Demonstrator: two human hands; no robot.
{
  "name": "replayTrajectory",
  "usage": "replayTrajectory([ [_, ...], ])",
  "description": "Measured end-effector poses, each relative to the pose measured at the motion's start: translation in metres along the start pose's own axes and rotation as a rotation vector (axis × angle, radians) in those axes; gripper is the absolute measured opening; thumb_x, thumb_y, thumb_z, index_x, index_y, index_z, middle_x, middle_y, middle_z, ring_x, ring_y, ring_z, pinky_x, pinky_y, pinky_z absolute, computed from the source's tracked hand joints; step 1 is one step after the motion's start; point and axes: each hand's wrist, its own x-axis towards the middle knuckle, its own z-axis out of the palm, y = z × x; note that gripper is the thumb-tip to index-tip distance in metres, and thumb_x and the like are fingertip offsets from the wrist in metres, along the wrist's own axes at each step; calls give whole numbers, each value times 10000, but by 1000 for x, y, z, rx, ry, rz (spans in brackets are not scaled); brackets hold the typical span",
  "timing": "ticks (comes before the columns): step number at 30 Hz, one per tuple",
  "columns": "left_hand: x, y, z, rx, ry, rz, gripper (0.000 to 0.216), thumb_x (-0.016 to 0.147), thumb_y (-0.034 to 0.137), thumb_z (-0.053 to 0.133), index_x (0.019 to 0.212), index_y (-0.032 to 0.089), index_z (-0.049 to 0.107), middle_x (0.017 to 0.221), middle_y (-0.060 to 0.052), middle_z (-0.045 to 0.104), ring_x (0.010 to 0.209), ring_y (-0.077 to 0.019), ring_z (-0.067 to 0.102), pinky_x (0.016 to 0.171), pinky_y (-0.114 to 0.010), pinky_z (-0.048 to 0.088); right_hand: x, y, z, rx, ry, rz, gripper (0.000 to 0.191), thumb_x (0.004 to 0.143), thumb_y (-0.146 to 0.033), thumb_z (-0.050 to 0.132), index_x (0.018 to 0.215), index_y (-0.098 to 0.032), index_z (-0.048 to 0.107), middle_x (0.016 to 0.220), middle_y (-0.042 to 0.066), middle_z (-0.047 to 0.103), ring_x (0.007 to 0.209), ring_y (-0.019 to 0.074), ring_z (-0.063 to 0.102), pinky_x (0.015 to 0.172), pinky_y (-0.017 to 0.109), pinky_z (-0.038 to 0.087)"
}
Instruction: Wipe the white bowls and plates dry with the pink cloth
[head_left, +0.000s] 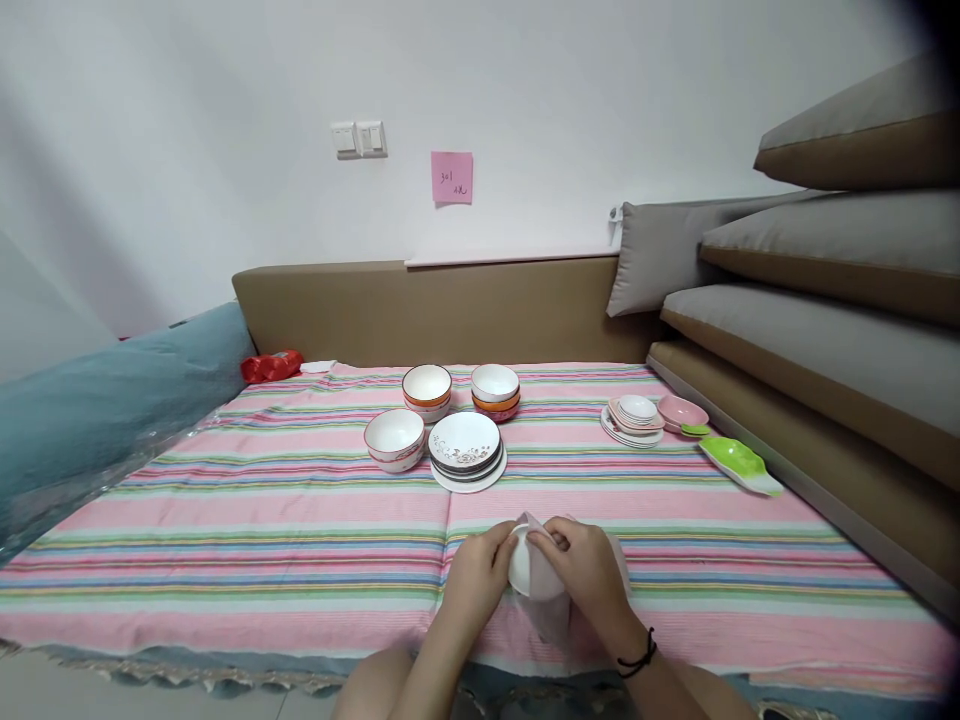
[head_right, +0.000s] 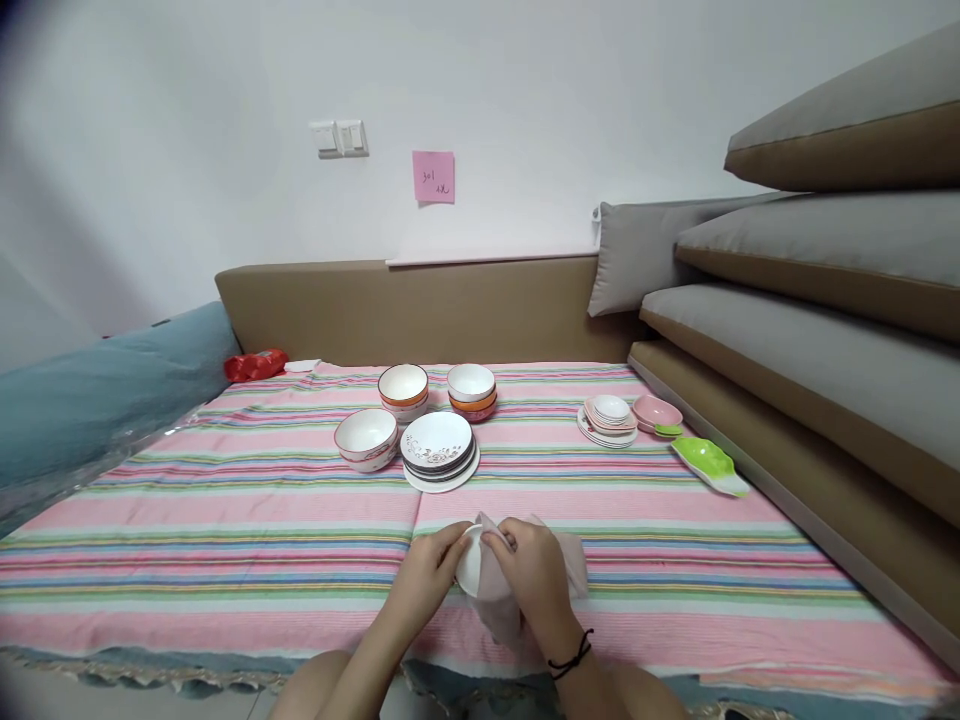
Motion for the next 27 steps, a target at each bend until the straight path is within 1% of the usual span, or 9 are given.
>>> replayTrajectory([
  [3,-2,2,-2,6,-19,-28,376,917,392,356,942,211,686,744,-56,683,666,-206,598,602,-261,387,-1,0,-1,-99,10,-88,425,858,-431,539,513,-183,558,505,17,563,495,131,476,512,251,259],
  [6,-4,4,-2,-11,-43,-104,406,885,495,372,909,255,698,633,-50,654,582,-222,582,570,-282,406,-3,0,0,-148,24,-103,480,861,-477,528,483,-182,525,480,21,545,475,133,465,504,263,226],
  [10,-5,3,1,-56,-20,-199,342,806,557,449,907,350,701,582,-35,640,547,-236,566,532,-295,418,-5,-3,1,-40,-20,-120,440,906,-375,450,525,-183,554,536,34,602,502,147,505,527,265,255],
  [13,-5,0,7,-117,-1,-268,391,782,568,447,1015,363,686,557,-29,626,517,-235,553,496,-300,411,-3,-5,1,98,-57,-82,320,875,-265,445,611,-180,604,598,27,638,551,157,542,545,253,298],
  [16,-6,-2,9,-132,0,-279,441,788,578,423,1081,356,665,591,-29,643,518,-225,559,484,-292,411,-2,-5,2,161,-80,-17,234,836,-250,499,674,-177,651,645,26,662,597,164,561,560,245,324],
  [19,-5,-2,8,-139,-25,-280,440,789,583,413,1082,369,662,634,-29,663,529,-227,570,477,-294,415,-2,-3,5,90,-44,-2,318,848,-335,529,595,-176,637,597,43,648,555,165,538,552,259,312],
  [23,-4,-5,5,-175,-20,-280,425,770,545,454,1108,383,655,646,-34,667,544,-250,584,491,-326,430,-4,-4,7,44,3,-83,446,915,-367,425,551,-181,602,569,65,638,515,166,526,536,270,299],
  [25,-3,-6,6,-178,3,-282,424,772,521,464,1126,379,650,656,-38,670,561,-254,592,509,-333,436,-4,-6,5,101,-4,-93,442,922,-353,399,574,-181,611,564,60,630,518,172,530,532,270,321],
  [27,-2,-6,7,-168,36,-281,416,784,504,457,1130,375,648,683,-40,676,590,-256,601,523,-333,438,-4,-10,3,234,-20,-67,398,919,-352,405,668,-177,658,631,59,657,584,187,571,565,268,381],
])
